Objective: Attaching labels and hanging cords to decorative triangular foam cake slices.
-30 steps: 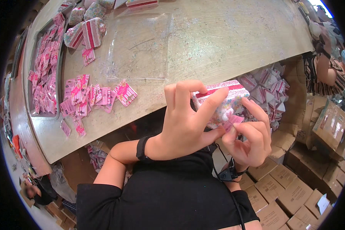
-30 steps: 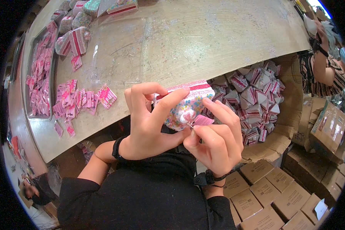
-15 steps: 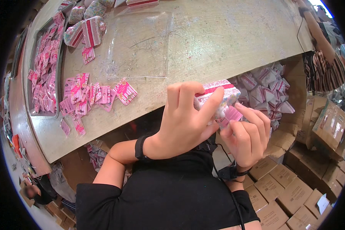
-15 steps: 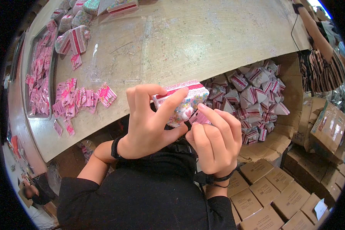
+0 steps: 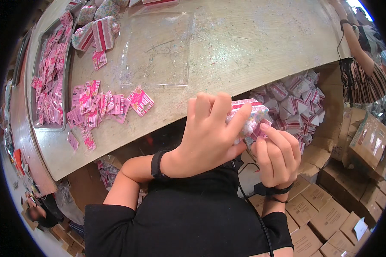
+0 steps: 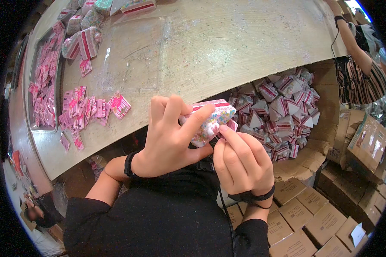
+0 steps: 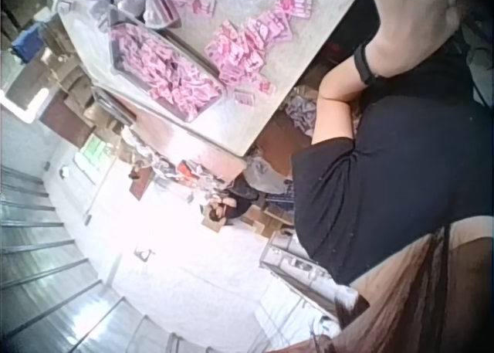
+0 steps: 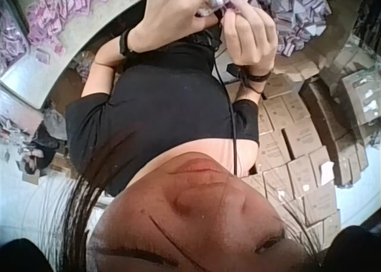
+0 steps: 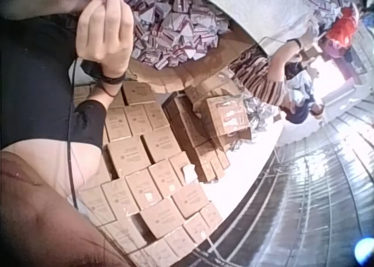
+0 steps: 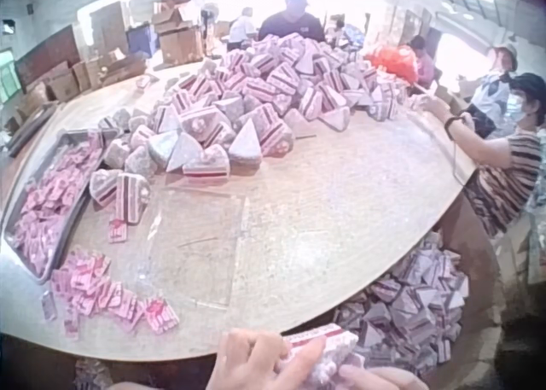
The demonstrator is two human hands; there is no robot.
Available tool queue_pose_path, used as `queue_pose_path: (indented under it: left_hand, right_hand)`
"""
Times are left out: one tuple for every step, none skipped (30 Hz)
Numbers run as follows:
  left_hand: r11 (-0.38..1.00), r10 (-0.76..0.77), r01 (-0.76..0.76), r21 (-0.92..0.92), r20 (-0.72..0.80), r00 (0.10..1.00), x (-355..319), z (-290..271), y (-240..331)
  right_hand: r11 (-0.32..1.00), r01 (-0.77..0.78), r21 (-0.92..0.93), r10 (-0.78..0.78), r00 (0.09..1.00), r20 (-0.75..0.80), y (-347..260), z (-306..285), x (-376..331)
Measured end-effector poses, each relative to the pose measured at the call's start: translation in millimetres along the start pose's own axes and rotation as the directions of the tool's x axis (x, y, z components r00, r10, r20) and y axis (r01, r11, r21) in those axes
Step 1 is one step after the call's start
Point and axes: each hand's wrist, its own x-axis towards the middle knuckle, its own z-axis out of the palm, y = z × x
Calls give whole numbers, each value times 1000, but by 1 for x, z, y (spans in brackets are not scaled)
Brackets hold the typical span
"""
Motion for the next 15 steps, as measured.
queue_pose_path:
  left_hand:
    - [1000, -2, 2, 0, 1, 1000, -1, 0, 0]
    - [1000, 12, -12, -3, 7, 1000, -1, 0, 0]
    - [1000, 26, -26, -7, 12, 1000, -1, 0, 0]
    - [1000, 24, -23, -7, 13, 1000, -1, 0, -1]
    - [999, 40, -40, -14, 13, 999, -1, 1, -2]
    - [998, 56, -56, -21, 13, 998, 0, 1, -3]
    - [998, 56, -56, -23, 13, 998, 0, 4, -4]
    - [993, 43, -41, -114, 18, 999, 0, 9, -6]
    - [979, 31, -25, -205, 24, 999, -1, 12, -6]
    - [979, 28, -23, -203, 24, 999, -1, 13, -7]
    - [968, 19, -14, -252, 17, 1000, -2, 13, -6]
    - [954, 9, -6, -300, 11, 1000, -3, 14, -6]
    - [954, 8, -5, -301, 10, 1000, -5, 18, -7]
    - [963, 23, -36, -268, -52, 998, -7, 23, -8]
    - [970, 40, -65, -233, -113, 993, -8, 26, -9]
  right_hand:
    - [1000, 0, 2, 0, 1000, 1, 2, -1, -1]
    - [999, 40, 5, -40, 999, 16, 4, -1, -2]
    - [997, 80, 10, -80, 996, 30, 7, -1, -2]
    - [997, 81, 12, -81, 996, 31, 8, -2, -2]
    - [994, 108, 15, -108, 993, 50, 10, -1, -2]
    - [991, 134, 20, -135, 988, 69, 11, -1, -2]
    - [991, 134, 19, -135, 988, 71, 12, -1, -2]
    - [986, 164, -1, -163, 984, 67, 14, -2, -3]
    - [981, 194, -22, -192, 979, 64, 15, -2, -3]
    - [981, 195, -20, -193, 979, 64, 17, 0, -3]
    - [990, 131, 52, -132, 991, 17, 18, 1, -3]
    - [990, 68, 126, -65, 998, -25, 20, 3, -4]
    - [990, 69, 127, -66, 998, -25, 18, 6, -5]
    - [974, -35, 225, 50, 997, -65, 16, 10, -6]
    - [937, -132, 324, 170, 981, -93, 14, 13, -7]
